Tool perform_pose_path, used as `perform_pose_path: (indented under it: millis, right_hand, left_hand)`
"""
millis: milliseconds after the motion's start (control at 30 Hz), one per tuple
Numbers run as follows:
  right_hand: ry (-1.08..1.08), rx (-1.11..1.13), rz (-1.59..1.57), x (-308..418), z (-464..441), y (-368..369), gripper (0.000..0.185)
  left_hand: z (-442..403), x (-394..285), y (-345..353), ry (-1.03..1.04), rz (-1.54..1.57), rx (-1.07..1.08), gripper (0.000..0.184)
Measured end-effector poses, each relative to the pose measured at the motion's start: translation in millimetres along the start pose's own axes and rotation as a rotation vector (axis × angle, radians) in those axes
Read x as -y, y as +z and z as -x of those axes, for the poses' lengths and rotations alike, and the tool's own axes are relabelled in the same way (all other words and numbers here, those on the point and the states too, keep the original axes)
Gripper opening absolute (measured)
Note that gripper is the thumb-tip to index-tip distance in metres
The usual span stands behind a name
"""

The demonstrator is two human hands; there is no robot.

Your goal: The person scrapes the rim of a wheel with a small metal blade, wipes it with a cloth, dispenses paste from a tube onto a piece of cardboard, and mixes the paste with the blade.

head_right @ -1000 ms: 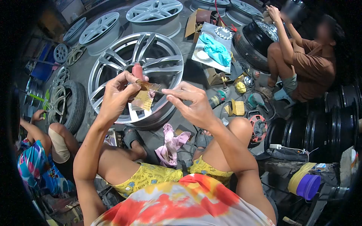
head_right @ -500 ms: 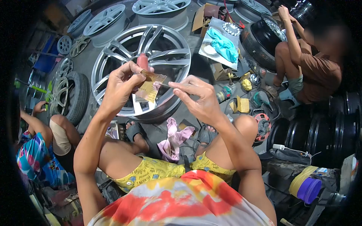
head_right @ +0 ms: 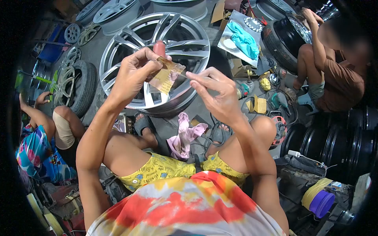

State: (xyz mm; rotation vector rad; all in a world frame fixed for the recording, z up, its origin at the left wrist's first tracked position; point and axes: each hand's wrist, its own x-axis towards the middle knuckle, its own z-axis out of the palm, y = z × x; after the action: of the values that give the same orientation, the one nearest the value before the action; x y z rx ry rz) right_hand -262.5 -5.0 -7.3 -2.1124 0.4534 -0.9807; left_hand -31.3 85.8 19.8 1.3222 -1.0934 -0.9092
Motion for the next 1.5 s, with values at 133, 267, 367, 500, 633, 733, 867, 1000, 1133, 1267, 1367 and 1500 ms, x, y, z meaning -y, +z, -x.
perform_pose_path:
  millis: [133, 267, 367, 500, 633, 733, 867, 1000, 1133, 1267, 1367, 1500]
  right_hand:
    - [0.007, 0.030, -0.020, 0, 0, -1, 0.023]
    - [0.061, -0.048, -0.133, -6, 0, -1, 0.021]
    - [0.158, -0.023, -0.210, -4, 3, 2, 0.020]
    - [0.295, 0.056, -0.316, -4, 4, 2, 0.020]
    - [0.327, 0.113, -0.403, -4, 6, 2, 0.022]
    - [0.398, 0.156, -0.447, 0, 6, -1, 0.022]
    - [0.389, 0.167, -0.457, 2, 6, -6, 0.021]
    - [0.113, -0.010, -0.337, -1, 1, -3, 0.023]
    - [-0.011, -0.088, -0.181, 4, -3, 3, 0.029]
    - [-0.051, -0.119, -0.062, 2, -3, 9, 0.036]
    - [-0.047, -0.101, -0.046, -1, 0, 8, 0.037]
    - [-0.067, -0.025, 0.032, 4, 1, 1, 0.035]
  left_hand:
    - [1, -6, 0, -0.024, 0.001, 0.050, 0.004]
    - [3, -10, -1, -0.063, 0.028, 0.064, 0.003]
    - [3, -8, 4, -0.045, 0.101, 0.081, 0.003]
    - [3, -8, 3, -0.065, 0.049, 0.081, 0.003]
    - [3, -6, 3, -0.065, 0.080, 0.070, 0.003]
    - [2, -4, 3, -0.053, 0.091, 0.049, 0.004]
    - [-1, -3, -2, -0.026, 0.085, 0.010, 0.004]
    - [-4, -1, -3, -0.068, 0.172, -0.034, 0.011]
    - [-2, -7, 4, -0.172, 0.306, 0.006, 0.010]
    - [-2, -17, 5, -0.265, 0.448, -0.002, 0.005]
    - [-2, -17, 2, -0.281, 0.455, -0.026, 0.005]
    - [-6, -8, -9, -0.208, 0.358, -0.012, 0.005]
